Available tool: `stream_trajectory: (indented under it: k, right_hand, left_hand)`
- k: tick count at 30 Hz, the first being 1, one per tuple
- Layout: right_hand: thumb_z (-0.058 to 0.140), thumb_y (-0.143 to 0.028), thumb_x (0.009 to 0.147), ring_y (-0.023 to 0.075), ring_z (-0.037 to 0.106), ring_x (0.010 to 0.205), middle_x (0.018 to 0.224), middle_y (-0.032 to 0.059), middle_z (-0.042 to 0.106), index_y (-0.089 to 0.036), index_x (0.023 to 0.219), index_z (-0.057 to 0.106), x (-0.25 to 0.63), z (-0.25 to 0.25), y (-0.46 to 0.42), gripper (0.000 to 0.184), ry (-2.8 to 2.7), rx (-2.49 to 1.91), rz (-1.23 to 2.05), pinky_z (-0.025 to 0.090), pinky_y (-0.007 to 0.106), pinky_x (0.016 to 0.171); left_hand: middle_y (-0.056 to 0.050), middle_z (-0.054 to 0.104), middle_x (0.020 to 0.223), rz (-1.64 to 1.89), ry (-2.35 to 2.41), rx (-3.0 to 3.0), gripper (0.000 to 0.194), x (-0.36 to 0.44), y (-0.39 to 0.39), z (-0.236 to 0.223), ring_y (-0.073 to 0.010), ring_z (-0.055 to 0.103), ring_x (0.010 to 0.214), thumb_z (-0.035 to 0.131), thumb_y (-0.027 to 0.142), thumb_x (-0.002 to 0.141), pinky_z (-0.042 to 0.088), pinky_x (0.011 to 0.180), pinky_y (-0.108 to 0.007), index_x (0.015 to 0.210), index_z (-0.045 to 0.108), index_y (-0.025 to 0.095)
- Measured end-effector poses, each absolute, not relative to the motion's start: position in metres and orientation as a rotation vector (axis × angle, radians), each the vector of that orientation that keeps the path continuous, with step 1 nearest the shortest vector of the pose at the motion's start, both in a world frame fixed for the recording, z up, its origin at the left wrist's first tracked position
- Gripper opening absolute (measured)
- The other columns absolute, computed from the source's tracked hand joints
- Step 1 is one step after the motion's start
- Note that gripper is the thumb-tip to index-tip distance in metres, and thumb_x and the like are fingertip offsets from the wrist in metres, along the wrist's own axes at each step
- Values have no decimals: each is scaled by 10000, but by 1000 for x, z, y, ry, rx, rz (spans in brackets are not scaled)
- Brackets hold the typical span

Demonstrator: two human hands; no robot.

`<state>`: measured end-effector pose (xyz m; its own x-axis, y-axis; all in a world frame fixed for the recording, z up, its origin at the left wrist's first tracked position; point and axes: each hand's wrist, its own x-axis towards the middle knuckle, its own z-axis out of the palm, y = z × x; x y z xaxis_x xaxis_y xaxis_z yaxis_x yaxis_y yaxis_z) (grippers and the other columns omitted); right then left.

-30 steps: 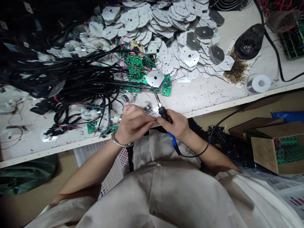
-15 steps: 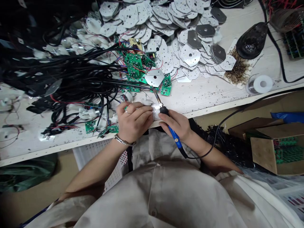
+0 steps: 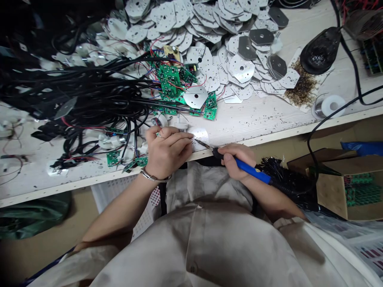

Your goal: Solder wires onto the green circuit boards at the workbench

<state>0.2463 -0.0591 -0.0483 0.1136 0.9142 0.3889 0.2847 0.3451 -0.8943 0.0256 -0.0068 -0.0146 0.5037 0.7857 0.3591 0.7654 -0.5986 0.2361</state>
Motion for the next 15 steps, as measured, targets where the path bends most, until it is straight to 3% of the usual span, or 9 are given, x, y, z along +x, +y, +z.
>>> stream_trajectory:
  k: [6, 15]
  right_hand:
    - [508, -362, 944, 121, 637, 495, 791, 12, 747, -259, 896, 671, 244, -34, -50, 199, -1538, -1134, 670, 573, 278, 487]
    - [498, -312, 927, 126, 630, 481, 711, 1, 727, -251, 899, 666, 246, -23, -44, 182, -1663, -1109, 722, 575, 289, 509]
  left_hand:
    - [3, 762, 927, 673, 1381, 2688, 159, 27, -6, -13, -195, 622, 869, 552, 175, 897, 363, 892, -501, 827, 683, 232]
    - [9, 760, 924, 673, 1375, 2696, 144, 27, -6, -12, -202, 615, 883, 571, 172, 887, 351, 897, -505, 841, 689, 240]
